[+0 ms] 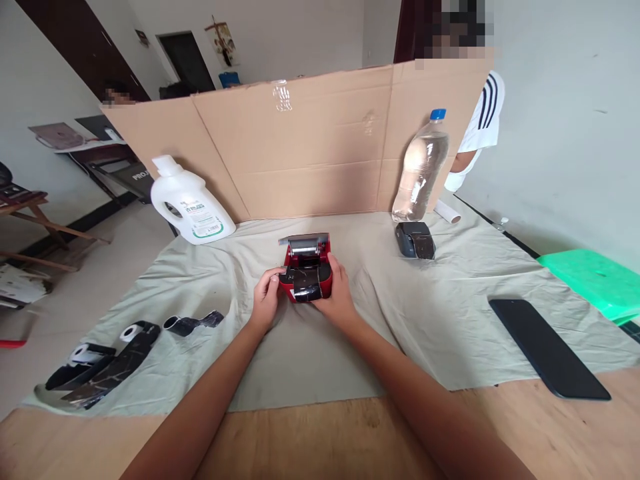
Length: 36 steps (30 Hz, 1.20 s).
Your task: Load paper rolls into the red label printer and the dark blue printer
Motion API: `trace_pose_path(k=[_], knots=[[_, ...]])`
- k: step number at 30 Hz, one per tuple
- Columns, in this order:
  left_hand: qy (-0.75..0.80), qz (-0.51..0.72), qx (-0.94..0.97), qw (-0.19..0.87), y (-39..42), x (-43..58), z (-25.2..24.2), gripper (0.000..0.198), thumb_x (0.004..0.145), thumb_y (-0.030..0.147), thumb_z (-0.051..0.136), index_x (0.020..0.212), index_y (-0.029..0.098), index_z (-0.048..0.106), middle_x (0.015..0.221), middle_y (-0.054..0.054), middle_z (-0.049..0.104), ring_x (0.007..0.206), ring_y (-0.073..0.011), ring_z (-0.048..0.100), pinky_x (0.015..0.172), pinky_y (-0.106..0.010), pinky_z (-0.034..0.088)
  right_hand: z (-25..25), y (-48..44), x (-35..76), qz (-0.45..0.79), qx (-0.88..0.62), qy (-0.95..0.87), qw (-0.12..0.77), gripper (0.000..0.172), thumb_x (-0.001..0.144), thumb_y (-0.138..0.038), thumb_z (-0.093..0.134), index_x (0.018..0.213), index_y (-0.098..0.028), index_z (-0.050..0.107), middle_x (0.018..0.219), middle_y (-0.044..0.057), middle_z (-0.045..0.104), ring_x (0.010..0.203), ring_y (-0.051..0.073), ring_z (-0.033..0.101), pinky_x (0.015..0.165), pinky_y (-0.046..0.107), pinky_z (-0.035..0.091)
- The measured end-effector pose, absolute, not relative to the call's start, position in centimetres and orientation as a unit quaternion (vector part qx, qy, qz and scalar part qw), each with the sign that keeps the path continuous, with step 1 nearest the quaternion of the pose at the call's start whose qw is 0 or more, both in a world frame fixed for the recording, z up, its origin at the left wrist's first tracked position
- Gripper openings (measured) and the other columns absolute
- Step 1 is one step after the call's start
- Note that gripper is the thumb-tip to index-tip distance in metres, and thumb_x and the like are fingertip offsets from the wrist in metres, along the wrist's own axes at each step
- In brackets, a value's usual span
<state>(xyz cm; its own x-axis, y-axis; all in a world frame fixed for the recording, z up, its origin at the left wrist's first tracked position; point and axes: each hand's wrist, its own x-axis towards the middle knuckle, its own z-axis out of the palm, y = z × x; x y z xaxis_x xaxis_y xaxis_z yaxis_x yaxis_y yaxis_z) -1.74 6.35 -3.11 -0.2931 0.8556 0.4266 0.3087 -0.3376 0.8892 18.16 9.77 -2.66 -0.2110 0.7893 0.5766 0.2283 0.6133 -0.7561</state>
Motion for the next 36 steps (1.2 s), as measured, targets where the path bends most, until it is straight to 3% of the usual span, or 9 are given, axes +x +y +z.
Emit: trace_pose_path(k=[7,11,16,18,21,26,29,32,36], knots=[[0.523,0.607,0.548,0.240,6.4,-1.6,-3.0,0.038,0.099,0.050,0.047,0.109,0.022,0.070,0.111,-0.008,0.072,0.105,-0.0215,0.068,0.090,-0.034,0.055,-2.6,9.8,18.7,0.342,-0.334,-0.711,0.516,0.094,0.075,-0.036,0.078,0.156,-0.031,0.031,0.152,0.012,0.044,0.140,0.036,0.044,0.117,0.060,0.038],[0.510,0.609,0.554,0.248,6.3,-1.7,-3.0,0.037,0.100,0.049,0.047,0.112,0.022,0.070,0.109,-0.007,0.073,0.099,-0.0207,0.068,0.088,-0.033,0.054,-2.2,10.3,19.7,0.458,-0.320,-0.650,0.515,0.067,0.080,-0.027,0.060,0.146,-0.033,0.049,0.150,0.007,0.050,0.132,0.030,0.054,0.098,0.050,0.055],[0.502,0.610,0.557,0.257,6.2,-1.6,-2.6,0.038,0.100,0.048,0.047,0.112,0.020,0.071,0.097,-0.006,0.073,0.094,-0.0201,0.067,0.087,-0.031,0.053,2.0,12.3,21.1,0.330,-0.389,-0.672,0.538,0.040,0.084,-0.024,0.053,0.120,-0.027,0.071,0.129,0.006,0.069,0.121,0.024,0.061,0.097,0.042,0.052],[0.496,0.612,0.556,0.264,6.2,-1.5,-2.4,0.038,0.100,0.047,0.047,0.111,0.019,0.071,0.096,-0.005,0.073,0.093,-0.0195,0.066,0.085,-0.030,0.053,4.2,13.7,21.0,0.309,-0.401,-0.714,0.484,0.033,0.086,-0.026,0.054,0.112,-0.025,0.074,0.117,0.007,0.075,0.114,0.024,0.066,0.093,0.040,0.053],[0.484,0.616,0.559,0.272,6.2,-1.4,-2.0,0.037,0.100,0.046,0.047,0.111,0.019,0.071,0.098,-0.005,0.073,0.091,-0.0181,0.066,0.083,-0.028,0.052,6.8,16.1,19.6,0.308,-0.400,-0.795,0.336,0.030,0.087,-0.023,0.054,0.107,-0.022,0.077,0.108,0.007,0.078,0.101,0.023,0.071,0.087,0.037,0.056],[0.492,0.618,0.549,0.273,6.2,-1.5,-2.2,0.045,0.099,0.049,0.050,0.129,0.019,0.065,0.074,0.001,0.065,0.069,-0.0143,0.059,0.071,-0.027,0.051,9.1,19.0,15.2,0.241,-0.369,-0.896,0.054,0.037,0.082,-0.008,0.058,0.113,-0.021,0.074,0.114,0.005,0.077,0.107,0.021,0.070,0.094,0.031,0.052],[0.491,0.624,0.532,0.294,6.4,-1.6,-2.4,0.050,0.098,0.050,0.051,0.132,0.017,0.065,0.074,0.000,0.067,0.069,-0.0151,0.060,0.071,-0.028,0.052,10.0,19.5,12.9,0.188,-0.391,-0.892,-0.126,0.031,0.077,-0.008,0.063,0.101,-0.021,0.076,0.106,0.004,0.078,0.097,0.023,0.072,0.081,0.028,0.053],[0.481,0.632,0.523,0.309,6.5,-1.6,-2.4,0.050,0.097,0.050,0.053,0.130,0.016,0.069,0.095,-0.006,0.076,0.085,-0.0189,0.067,0.081,-0.031,0.055,10.3,19.5,11.3,0.161,-0.418,-0.876,-0.180,0.030,0.072,-0.007,0.063,0.096,-0.021,0.076,0.096,0.005,0.077,0.083,0.023,0.072,0.068,0.028,0.052],[0.466,0.642,0.524,0.310,6.5,-1.7,-2.4,0.047,0.098,0.046,0.051,0.130,0.017,0.069,0.115,-0.008,0.076,0.098,-0.0217,0.069,0.090,-0.034,0.056,10.2,19.3,10.9,0.126,-0.435,-0.876,-0.165,0.036,0.071,-0.006,0.062,0.103,-0.018,0.072,0.102,0.009,0.075,0.091,0.026,0.069,0.072,0.030,0.050]])
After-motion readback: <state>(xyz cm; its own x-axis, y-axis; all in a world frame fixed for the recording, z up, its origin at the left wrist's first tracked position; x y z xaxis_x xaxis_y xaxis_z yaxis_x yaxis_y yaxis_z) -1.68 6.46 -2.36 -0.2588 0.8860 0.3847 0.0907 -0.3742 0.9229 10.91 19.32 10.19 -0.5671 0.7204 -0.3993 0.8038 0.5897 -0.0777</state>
